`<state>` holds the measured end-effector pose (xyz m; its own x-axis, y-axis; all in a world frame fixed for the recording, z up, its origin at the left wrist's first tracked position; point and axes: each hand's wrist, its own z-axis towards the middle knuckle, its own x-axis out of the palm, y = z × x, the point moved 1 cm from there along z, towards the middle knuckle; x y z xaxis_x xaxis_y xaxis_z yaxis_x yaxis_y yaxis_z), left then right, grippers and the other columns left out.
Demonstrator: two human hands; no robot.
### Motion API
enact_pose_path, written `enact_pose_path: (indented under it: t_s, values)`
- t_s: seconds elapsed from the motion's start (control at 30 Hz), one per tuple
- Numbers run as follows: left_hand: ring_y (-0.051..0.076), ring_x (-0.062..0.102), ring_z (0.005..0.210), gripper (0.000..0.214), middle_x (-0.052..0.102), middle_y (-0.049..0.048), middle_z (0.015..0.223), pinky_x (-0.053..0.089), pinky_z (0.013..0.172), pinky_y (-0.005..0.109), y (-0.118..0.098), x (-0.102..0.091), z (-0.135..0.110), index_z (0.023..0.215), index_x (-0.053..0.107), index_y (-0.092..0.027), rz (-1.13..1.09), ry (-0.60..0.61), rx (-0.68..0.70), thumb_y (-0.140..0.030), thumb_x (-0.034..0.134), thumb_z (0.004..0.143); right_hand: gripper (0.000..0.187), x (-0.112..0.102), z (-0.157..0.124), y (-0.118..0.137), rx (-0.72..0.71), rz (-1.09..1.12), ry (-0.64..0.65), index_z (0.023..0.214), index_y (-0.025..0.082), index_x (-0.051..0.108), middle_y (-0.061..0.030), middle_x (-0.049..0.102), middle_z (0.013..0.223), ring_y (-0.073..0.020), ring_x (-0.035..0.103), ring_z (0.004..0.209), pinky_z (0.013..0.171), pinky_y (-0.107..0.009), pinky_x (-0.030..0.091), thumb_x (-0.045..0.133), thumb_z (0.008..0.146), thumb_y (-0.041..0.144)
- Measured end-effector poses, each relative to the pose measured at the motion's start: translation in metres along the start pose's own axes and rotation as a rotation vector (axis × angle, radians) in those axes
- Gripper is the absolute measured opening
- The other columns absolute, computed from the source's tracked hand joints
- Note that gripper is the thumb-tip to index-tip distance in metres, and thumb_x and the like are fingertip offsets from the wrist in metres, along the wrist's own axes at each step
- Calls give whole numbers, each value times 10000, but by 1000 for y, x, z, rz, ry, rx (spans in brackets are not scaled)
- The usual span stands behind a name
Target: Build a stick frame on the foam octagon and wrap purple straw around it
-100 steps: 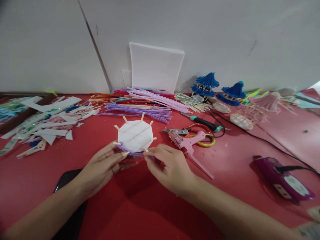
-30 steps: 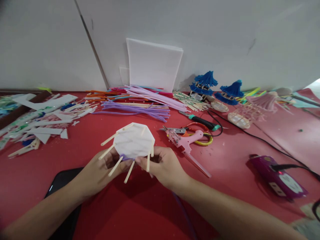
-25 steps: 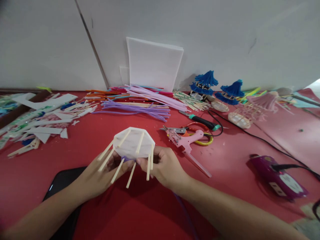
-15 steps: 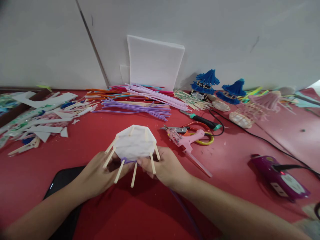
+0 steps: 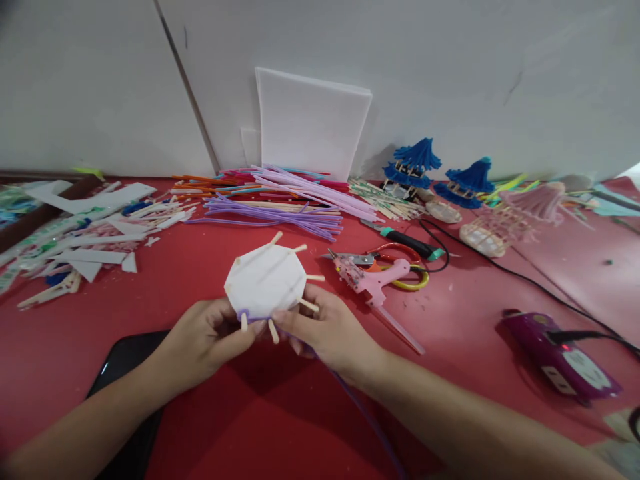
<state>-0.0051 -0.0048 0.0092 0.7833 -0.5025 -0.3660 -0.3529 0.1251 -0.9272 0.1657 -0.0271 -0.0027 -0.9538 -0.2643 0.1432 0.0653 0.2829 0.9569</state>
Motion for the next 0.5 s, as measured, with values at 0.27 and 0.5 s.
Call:
enact_pose_path:
  t_s: [0.27,0.5]
  values:
    - [156,675,706,141,741,29,726,526,670,235,-1,-5,1,734,703,-168,-332,-132,-83,-275,613,745,219,-104,-19,55,-344,-1179,-419,988,175,561,-102,618,966,-209,581,837,765,-359,450,526,771,177]
    - [142,676,666,143,747,53,732,555,666,239,5,-8,3,779,709,-137,-427,-225,-139,-261,647,743,540,-128,-14,32,-272,-1608,-167,1196,162,538,-148,593,1143,-276,516,1102,908,-421,383,434,689,7]
